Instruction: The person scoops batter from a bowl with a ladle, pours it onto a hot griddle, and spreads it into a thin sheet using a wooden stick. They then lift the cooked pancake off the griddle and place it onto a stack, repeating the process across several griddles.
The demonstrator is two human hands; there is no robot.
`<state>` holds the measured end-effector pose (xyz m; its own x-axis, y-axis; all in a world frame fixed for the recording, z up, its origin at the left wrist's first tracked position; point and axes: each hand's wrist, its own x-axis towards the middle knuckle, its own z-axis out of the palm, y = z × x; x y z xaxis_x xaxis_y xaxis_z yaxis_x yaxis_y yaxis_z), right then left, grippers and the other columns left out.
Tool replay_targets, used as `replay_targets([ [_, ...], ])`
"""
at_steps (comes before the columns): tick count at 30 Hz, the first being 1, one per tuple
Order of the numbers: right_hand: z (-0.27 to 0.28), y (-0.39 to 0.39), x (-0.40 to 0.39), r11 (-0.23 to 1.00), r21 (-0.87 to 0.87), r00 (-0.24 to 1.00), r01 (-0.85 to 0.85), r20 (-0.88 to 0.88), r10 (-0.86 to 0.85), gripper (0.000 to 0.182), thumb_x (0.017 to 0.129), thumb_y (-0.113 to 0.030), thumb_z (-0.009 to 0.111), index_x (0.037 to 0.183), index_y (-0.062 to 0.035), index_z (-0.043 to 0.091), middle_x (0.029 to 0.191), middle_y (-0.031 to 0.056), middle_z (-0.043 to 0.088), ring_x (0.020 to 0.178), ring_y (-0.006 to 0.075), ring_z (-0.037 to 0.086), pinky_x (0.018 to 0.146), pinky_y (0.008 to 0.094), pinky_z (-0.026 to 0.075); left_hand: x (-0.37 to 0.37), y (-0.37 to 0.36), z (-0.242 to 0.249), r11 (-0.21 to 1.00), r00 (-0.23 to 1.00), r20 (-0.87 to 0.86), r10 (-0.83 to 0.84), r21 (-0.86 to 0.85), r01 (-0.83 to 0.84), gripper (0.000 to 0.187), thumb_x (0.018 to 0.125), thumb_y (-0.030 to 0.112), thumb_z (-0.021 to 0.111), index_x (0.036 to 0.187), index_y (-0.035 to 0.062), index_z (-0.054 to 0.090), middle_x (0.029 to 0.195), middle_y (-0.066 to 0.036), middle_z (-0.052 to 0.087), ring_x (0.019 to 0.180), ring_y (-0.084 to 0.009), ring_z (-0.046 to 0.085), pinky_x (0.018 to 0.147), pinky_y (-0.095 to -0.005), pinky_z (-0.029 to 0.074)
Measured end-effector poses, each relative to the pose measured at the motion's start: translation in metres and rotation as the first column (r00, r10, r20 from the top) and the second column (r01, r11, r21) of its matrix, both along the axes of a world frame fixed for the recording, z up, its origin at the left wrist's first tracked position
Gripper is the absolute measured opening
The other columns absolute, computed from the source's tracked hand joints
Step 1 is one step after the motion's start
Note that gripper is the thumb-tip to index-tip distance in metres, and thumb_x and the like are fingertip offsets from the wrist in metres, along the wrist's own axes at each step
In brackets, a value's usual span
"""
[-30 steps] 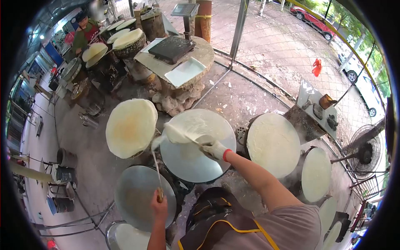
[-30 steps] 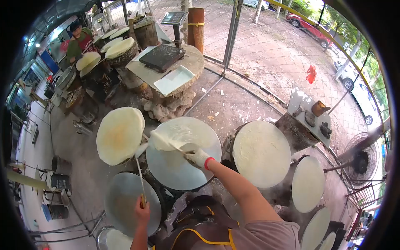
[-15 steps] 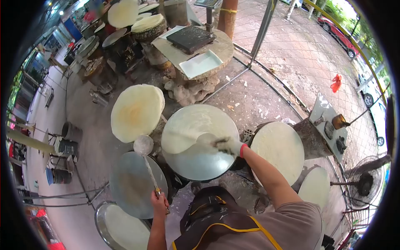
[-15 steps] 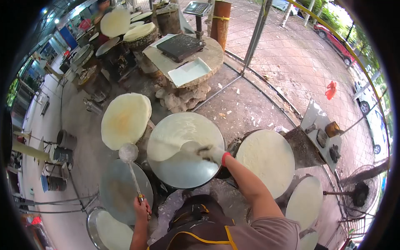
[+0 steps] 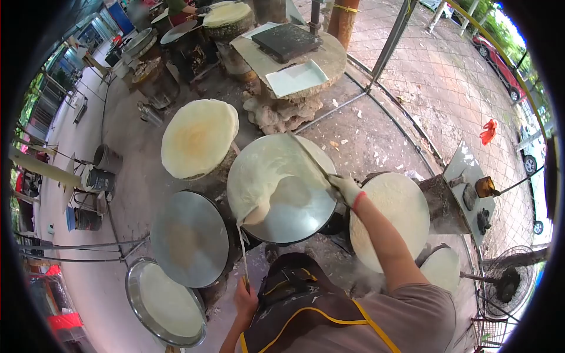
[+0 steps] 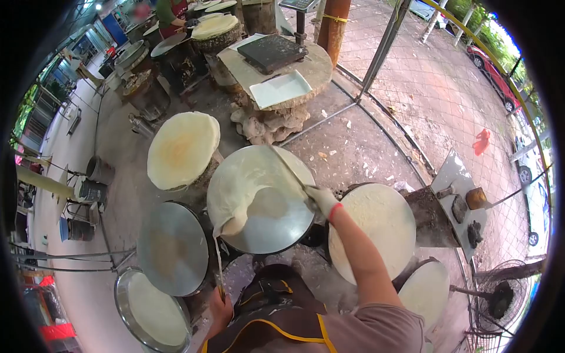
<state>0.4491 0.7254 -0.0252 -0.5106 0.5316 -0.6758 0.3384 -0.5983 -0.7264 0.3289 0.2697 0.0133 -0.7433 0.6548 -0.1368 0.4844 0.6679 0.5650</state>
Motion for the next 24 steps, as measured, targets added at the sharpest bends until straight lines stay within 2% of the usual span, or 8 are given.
replay_targets([
  [2, 0.005, -0.019, -0.038, 0.968, 0.093, 0.972, -0.232, 0.062, 0.227, 0.030, 0.082, -0.029, 0.061, 0.108, -0.0121, 0.062, 0.063, -0.0013, 0.052, 0.042, 0.0067, 0.039, 0.036, 0.0231, 0.029, 0.013, -0.007, -0.001, 0.999, 0.999, -0.028, -0.017, -0.036, 0.016, 0.040, 0.082, 0.011, 0.051, 0.118, -0.0045, 0.043, 0.095, -0.025, 0.057, 0.085, -0.0426, 0.057, 0.071, -0.0480, 0.045],
  [5, 0.035, -0.047, -0.040, 0.742, -0.068, 0.744, -0.667, -0.032, 0.667, 0.028, 0.083, -0.028, 0.060, 0.105, -0.0102, 0.064, 0.061, -0.0023, 0.050, 0.041, 0.0061, 0.036, 0.036, 0.0243, 0.030, 0.029, -0.019, -0.003, 0.994, 0.998, -0.048, -0.042, -0.102, 0.037, 0.041, 0.082, 0.010, 0.050, 0.119, -0.0046, 0.042, 0.097, -0.025, 0.056, 0.085, -0.0426, 0.056, 0.071, -0.0482, 0.045],
  [8, 0.005, -0.028, -0.015, 0.787, 0.018, 0.779, -0.617, -0.127, 0.614, 0.027, 0.084, -0.026, 0.060, 0.105, -0.0094, 0.064, 0.061, -0.0028, 0.050, 0.041, 0.0052, 0.035, 0.036, 0.0228, 0.028, 0.035, -0.018, 0.002, 0.993, 0.998, -0.048, -0.033, -0.119, 0.027, 0.041, 0.081, 0.009, 0.050, 0.119, -0.0049, 0.042, 0.099, -0.026, 0.055, 0.085, -0.0432, 0.056, 0.072, -0.0486, 0.044],
  [9, -0.020, -0.028, -0.013, 0.931, 0.008, 0.915, -0.366, -0.177, 0.362, 0.027, 0.085, -0.024, 0.059, 0.106, -0.0079, 0.064, 0.061, -0.0020, 0.051, 0.041, 0.0045, 0.035, 0.035, 0.0212, 0.027, 0.036, -0.019, -0.002, 0.996, 0.996, -0.087, -0.034, -0.080, 0.027, 0.041, 0.081, 0.009, 0.050, 0.119, -0.0050, 0.042, 0.100, -0.026, 0.055, 0.085, -0.0434, 0.056, 0.072, -0.0488, 0.044],
  [12, 0.003, -0.047, -0.013, 0.972, 0.159, 0.985, -0.174, 0.018, 0.173, 0.027, 0.084, -0.023, 0.060, 0.106, -0.0077, 0.064, 0.061, -0.0016, 0.052, 0.041, 0.0041, 0.036, 0.035, 0.0207, 0.026, 0.036, -0.022, -0.017, 0.996, 0.988, -0.139, -0.065, 0.059, 0.074, 0.043, 0.080, 0.010, 0.051, 0.120, -0.0053, 0.042, 0.100, -0.027, 0.055, 0.086, -0.0441, 0.055, 0.074, -0.0492, 0.044],
  [16, 0.010, -0.065, 0.010, 0.828, -0.011, 0.825, -0.561, -0.098, 0.557, 0.027, 0.082, -0.025, 0.063, 0.104, -0.0086, 0.065, 0.060, -0.0030, 0.050, 0.041, 0.0058, 0.035, 0.037, 0.0215, 0.027, 0.031, -0.015, -0.003, 0.993, 0.989, -0.119, -0.083, 0.076, 0.092, 0.043, 0.080, 0.010, 0.052, 0.119, -0.0062, 0.044, 0.100, -0.028, 0.055, 0.088, -0.0442, 0.055, 0.076, -0.0488, 0.044],
  [22, 0.025, -0.114, 0.039, 0.993, 0.107, 0.993, -0.040, 0.118, 0.028, 0.033, 0.081, -0.031, 0.066, 0.104, -0.0084, 0.065, 0.064, -0.0031, 0.051, 0.045, 0.0055, 0.039, 0.038, 0.0215, 0.030, 0.009, -0.019, 0.008, 0.988, 0.983, -0.122, -0.139, 0.043, 0.145, 0.042, 0.079, 0.008, 0.053, 0.118, -0.0072, 0.044, 0.098, -0.028, 0.056, 0.089, -0.0439, 0.055, 0.075, -0.0475, 0.044],
  [24, 0.024, -0.145, 0.044, 0.977, 0.057, 0.979, -0.204, -0.011, 0.205, 0.033, 0.084, -0.027, 0.063, 0.109, -0.0060, 0.063, 0.064, -0.0036, 0.050, 0.045, 0.0050, 0.039, 0.040, 0.0213, 0.031, -0.004, -0.015, 0.019, 0.985, 0.988, -0.064, -0.142, 0.093, 0.147, 0.042, 0.080, 0.010, 0.056, 0.117, -0.0071, 0.046, 0.101, -0.029, 0.056, 0.093, -0.0444, 0.055, 0.079, -0.0461, 0.044],
])
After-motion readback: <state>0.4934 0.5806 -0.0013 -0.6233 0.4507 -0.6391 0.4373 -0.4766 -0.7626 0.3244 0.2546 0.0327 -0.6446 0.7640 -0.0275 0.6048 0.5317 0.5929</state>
